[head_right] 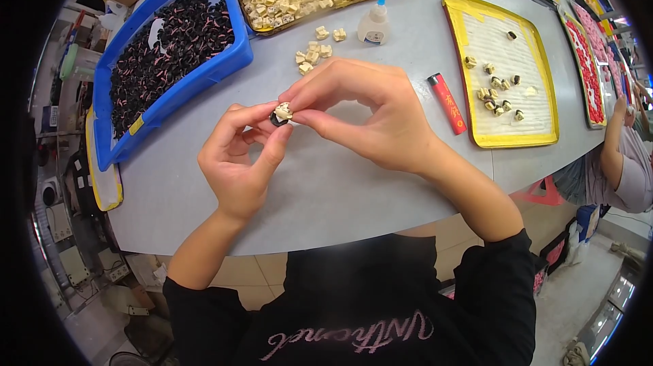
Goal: Gluing small white decorative pieces onto black plastic toy bases at a factory workbench.
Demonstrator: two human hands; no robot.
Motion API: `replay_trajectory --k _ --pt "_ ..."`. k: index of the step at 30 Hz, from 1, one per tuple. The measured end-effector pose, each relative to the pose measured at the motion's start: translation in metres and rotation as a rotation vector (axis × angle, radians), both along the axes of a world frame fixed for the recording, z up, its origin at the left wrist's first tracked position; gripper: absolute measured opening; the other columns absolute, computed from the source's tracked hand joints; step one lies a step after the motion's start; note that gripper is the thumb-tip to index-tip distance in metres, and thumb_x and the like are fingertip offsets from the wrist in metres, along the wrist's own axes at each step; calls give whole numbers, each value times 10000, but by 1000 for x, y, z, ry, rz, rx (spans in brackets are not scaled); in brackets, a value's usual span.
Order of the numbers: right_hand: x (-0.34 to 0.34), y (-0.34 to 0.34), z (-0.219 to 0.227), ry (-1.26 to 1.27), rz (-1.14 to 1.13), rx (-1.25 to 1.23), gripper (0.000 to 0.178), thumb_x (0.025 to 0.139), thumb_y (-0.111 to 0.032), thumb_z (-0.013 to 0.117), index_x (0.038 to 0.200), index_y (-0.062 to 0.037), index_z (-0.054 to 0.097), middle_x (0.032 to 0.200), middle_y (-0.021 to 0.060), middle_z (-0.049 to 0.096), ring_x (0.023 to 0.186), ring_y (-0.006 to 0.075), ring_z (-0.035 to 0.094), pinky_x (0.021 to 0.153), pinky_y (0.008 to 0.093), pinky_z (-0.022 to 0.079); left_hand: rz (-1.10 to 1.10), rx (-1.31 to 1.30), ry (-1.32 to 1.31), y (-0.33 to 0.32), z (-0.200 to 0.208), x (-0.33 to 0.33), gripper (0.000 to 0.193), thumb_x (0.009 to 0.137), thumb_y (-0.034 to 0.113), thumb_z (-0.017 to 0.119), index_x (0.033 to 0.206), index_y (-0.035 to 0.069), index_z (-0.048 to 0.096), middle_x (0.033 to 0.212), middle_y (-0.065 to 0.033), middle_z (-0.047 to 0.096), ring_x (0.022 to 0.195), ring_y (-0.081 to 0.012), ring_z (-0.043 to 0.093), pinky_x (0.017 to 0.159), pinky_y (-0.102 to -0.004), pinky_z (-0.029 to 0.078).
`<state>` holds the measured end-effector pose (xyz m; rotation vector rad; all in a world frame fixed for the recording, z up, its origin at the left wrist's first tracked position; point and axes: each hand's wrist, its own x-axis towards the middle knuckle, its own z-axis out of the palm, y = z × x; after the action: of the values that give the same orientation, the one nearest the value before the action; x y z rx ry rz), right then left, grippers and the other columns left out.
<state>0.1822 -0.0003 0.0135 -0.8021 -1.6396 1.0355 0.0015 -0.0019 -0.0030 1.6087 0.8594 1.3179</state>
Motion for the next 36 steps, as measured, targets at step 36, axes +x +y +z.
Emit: replay_trajectory --k 36 --pt "5 -1 7 295 262 -682 250 725 -38 700 884 -33 507 923 117 626 906 161 594 817 286 468 127 531 288 -2 5 -7 394 530 -25 767 906 61 686 570 15 419 479 -97 388 405 -218 298"
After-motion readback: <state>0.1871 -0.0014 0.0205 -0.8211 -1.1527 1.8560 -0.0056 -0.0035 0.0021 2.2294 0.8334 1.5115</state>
